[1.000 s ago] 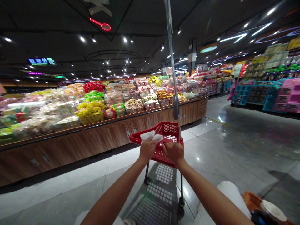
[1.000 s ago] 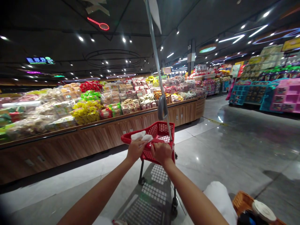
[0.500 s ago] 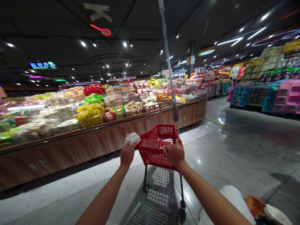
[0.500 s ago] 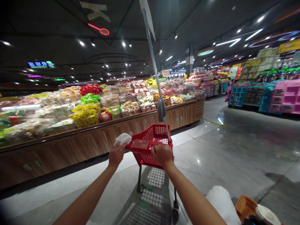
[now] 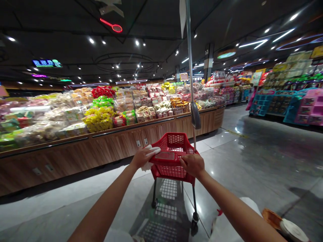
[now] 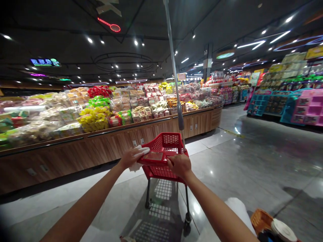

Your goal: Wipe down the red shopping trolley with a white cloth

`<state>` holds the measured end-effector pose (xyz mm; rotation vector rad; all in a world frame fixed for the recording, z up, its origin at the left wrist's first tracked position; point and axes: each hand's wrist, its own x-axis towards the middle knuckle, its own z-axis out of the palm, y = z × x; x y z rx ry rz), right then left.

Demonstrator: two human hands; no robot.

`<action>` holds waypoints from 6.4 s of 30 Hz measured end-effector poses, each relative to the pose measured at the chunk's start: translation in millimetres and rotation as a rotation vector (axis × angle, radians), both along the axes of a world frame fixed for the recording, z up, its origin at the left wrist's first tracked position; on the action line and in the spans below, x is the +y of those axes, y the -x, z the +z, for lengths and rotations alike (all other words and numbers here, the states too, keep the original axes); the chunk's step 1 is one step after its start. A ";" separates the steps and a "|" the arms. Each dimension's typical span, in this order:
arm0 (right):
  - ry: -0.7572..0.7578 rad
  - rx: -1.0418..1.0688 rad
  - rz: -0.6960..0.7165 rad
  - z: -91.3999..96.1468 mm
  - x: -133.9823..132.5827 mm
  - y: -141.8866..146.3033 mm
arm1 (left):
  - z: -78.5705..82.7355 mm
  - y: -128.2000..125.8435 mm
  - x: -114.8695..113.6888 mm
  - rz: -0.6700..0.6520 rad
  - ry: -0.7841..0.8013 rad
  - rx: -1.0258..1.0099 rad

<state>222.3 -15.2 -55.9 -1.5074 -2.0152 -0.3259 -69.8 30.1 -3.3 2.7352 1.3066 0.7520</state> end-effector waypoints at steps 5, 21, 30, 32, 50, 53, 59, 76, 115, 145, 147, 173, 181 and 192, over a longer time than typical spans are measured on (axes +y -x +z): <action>-0.115 -0.020 0.100 -10.9 3.9 -25.6 | -9.9 52.8 7.3 0.002 0.004 -0.049; -0.216 0.151 0.279 8.1 -7.0 -8.0 | -48.6 -70.7 -52.1 -0.036 -0.024 -0.523; -0.313 0.512 0.469 -16.4 -23.9 -47.5 | -87.6 -102.0 -20.5 -0.018 0.040 -0.453; -0.340 0.546 0.510 -16.6 -21.9 -61.3 | -102.1 -87.6 -0.6 0.120 0.095 -0.420; 0.389 -0.094 0.155 35.5 16.7 -96.0 | -85.6 -161.4 -45.0 -0.092 -0.055 -0.199; 0.295 -0.210 -0.008 30.4 8.2 -63.8 | -89.8 -147.0 -26.0 -0.045 -0.089 -0.143; -0.189 -0.207 -0.034 -7.6 19.8 -36.0 | -104.7 -73.8 9.7 0.123 -0.021 -0.123; -0.338 -0.150 0.004 -13.7 44.7 -18.7 | -119.0 -90.2 16.1 0.222 -0.047 -0.174; -0.437 -0.119 0.111 -19.6 40.2 -5.3 | -82.6 -134.5 -26.9 0.105 -0.004 -0.523; -0.245 -0.233 0.153 -15.9 72.9 -45.3 | -127.7 9.1 -52.4 0.359 0.023 0.325; -0.197 -0.250 0.153 -11.9 77.8 -58.8 | -137.1 52.1 -62.3 0.403 0.029 0.376; 0.315 -0.217 0.168 -81.3 74.2 51.5 | -167.4 42.7 -74.2 0.210 0.204 0.236; 0.371 -0.162 0.118 -70.7 68.1 54.6 | -154.5 87.4 -43.0 0.033 0.208 0.287; 0.288 0.183 0.358 -123.3 -17.6 121.8 | -180.7 20.8 -75.1 -0.038 0.090 0.370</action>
